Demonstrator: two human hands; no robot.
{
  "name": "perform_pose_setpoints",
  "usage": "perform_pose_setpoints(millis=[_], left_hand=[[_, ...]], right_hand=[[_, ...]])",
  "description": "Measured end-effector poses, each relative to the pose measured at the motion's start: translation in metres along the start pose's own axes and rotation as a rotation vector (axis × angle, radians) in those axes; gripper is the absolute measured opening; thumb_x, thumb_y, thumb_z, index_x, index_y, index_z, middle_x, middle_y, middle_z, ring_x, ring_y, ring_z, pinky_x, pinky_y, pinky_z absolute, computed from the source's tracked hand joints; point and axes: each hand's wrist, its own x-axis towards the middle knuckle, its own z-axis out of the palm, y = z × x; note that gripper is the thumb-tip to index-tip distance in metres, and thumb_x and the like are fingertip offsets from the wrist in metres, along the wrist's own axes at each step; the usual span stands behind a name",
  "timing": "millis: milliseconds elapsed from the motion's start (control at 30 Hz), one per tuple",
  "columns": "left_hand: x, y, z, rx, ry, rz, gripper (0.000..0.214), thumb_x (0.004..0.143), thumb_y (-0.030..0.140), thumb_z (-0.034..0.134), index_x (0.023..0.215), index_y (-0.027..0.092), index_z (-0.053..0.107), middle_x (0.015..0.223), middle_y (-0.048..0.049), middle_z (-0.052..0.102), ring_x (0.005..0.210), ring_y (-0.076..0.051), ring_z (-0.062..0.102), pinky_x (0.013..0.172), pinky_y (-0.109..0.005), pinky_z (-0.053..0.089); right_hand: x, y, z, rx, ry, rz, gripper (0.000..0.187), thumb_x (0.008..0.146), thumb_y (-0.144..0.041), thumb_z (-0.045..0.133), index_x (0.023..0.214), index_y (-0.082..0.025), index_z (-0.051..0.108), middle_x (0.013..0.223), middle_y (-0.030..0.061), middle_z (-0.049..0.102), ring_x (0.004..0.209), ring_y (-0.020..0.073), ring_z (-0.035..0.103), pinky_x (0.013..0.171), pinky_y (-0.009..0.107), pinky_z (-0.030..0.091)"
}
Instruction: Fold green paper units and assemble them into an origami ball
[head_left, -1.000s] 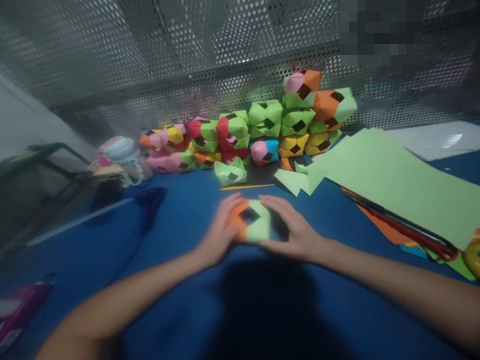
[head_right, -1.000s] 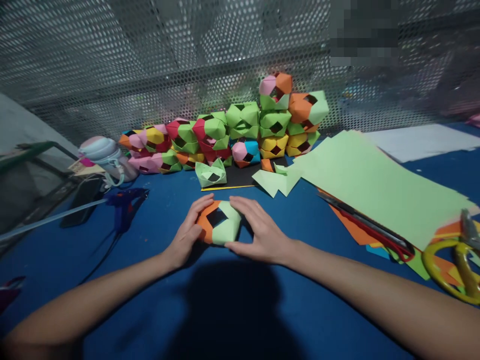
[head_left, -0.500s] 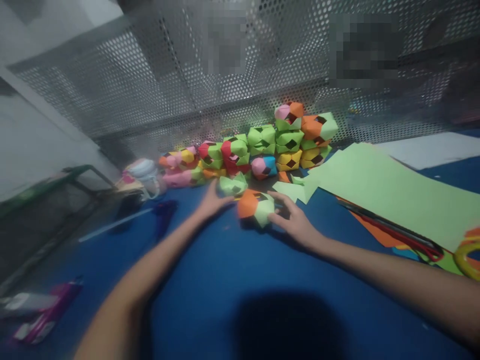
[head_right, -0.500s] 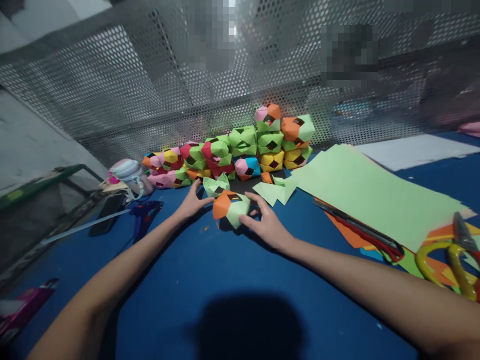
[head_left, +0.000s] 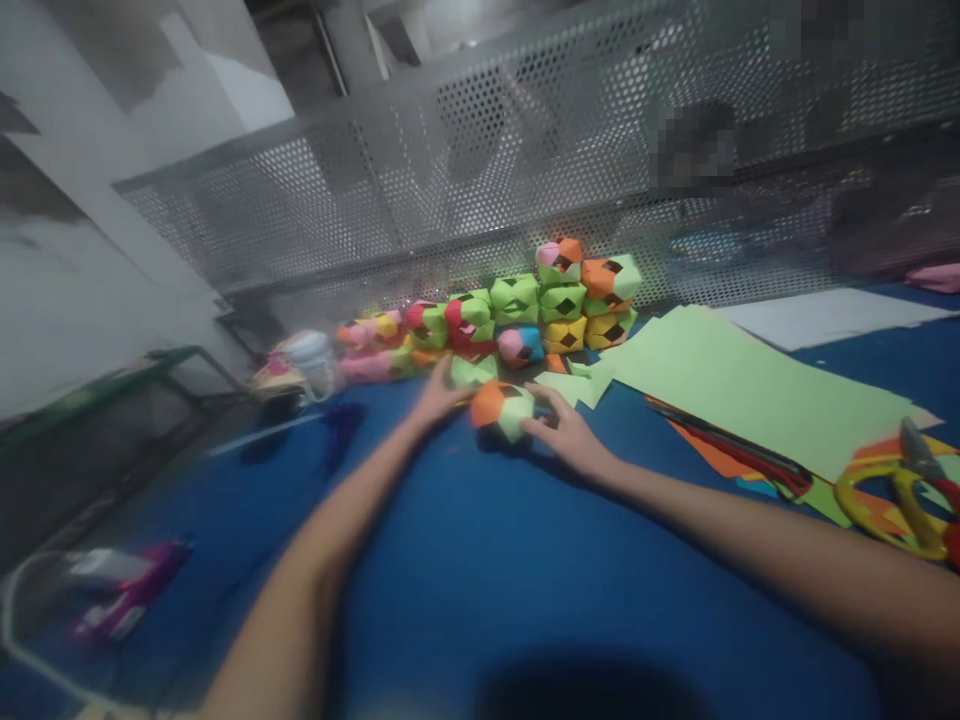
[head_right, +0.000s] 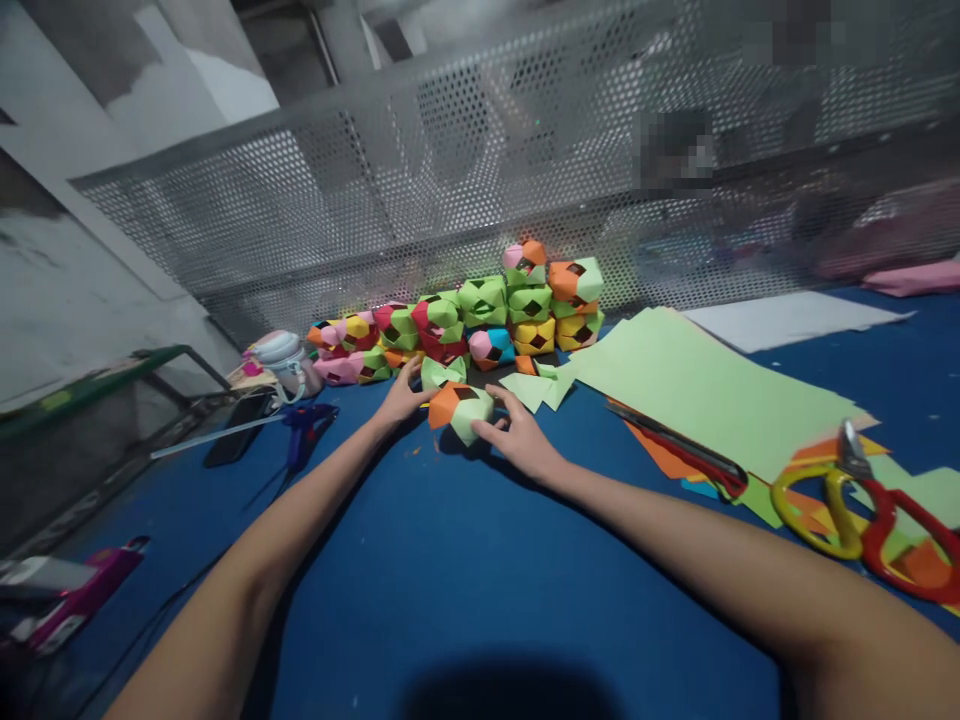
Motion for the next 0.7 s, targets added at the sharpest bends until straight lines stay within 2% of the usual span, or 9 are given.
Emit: perform_pose_setpoints(millis=[167,267,400,533,633,700], left_hand=[[0.004,0.007,0.001,0.026,-0.051,0.059,0.05,0.063,0.032,0.072,0.107,0.013,0.058,0.118,-0.0134,0.059,0.11,-0.027,0.052,0.099,-0.039,0.038],[0.005,0.01,0.001,0.035,-0.063,0.079,0.039,0.063,0.034,0.072,0.094,0.013,0.063,0.114,-0.0114,0.061,0.108,-0.026,0.053,0.099,-0.038,0.038],[0.002,0.013,-0.005,0.054,-0.079,0.029,0.036,0.068,0.04,0.066,0.093,0.014,0.064,0.1,-0.0104,0.066,0.095,-0.024,0.059,0.09,-0.038,0.044],[-0.007,0.023,-0.027,0.108,-0.069,-0.036,0.041,0.067,0.041,0.065,0.096,0.013,0.064,0.098,-0.0101,0.067,0.089,-0.023,0.06,0.088,-0.038,0.044],[-0.014,0.04,-0.052,0.152,-0.11,-0.048,0.04,0.064,0.039,0.067,0.095,0.014,0.065,0.095,-0.0076,0.068,0.091,-0.022,0.06,0.088,-0.036,0.043],[-0.017,0.054,-0.069,0.196,-0.146,-0.05,0.032,0.063,0.036,0.068,0.087,0.014,0.066,0.09,-0.0063,0.068,0.09,-0.022,0.06,0.087,-0.034,0.043]], right_hand=[[0.0,0.004,0.001,-0.043,-0.002,-0.06,0.061,0.076,-0.042,0.057,0.127,-0.014,0.041,0.118,0.0141,0.053,0.068,0.0135,0.055,0.072,0.038,0.05],[0.0,0.005,0.001,-0.04,0.004,-0.076,0.059,0.076,-0.042,0.058,0.126,-0.015,0.042,0.121,0.0148,0.053,0.072,0.0148,0.057,0.074,0.04,0.051],[0.0,0.006,-0.002,-0.012,0.039,-0.074,0.06,0.075,-0.044,0.059,0.126,-0.016,0.043,0.121,0.0139,0.055,0.076,0.0174,0.06,0.072,0.04,0.053],[-0.007,0.004,-0.015,-0.032,0.085,-0.064,0.058,0.073,-0.045,0.06,0.123,-0.016,0.046,0.118,0.0125,0.056,0.076,0.0181,0.061,0.071,0.039,0.053],[-0.018,0.001,-0.03,-0.088,0.11,-0.056,0.058,0.074,-0.046,0.06,0.122,-0.018,0.047,0.118,0.0113,0.056,0.075,0.0179,0.06,0.07,0.039,0.053],[-0.027,0.0,-0.04,-0.146,0.125,-0.032,0.06,0.073,-0.047,0.06,0.123,-0.017,0.047,0.117,0.0114,0.056,0.073,0.018,0.059,0.07,0.04,0.053]])
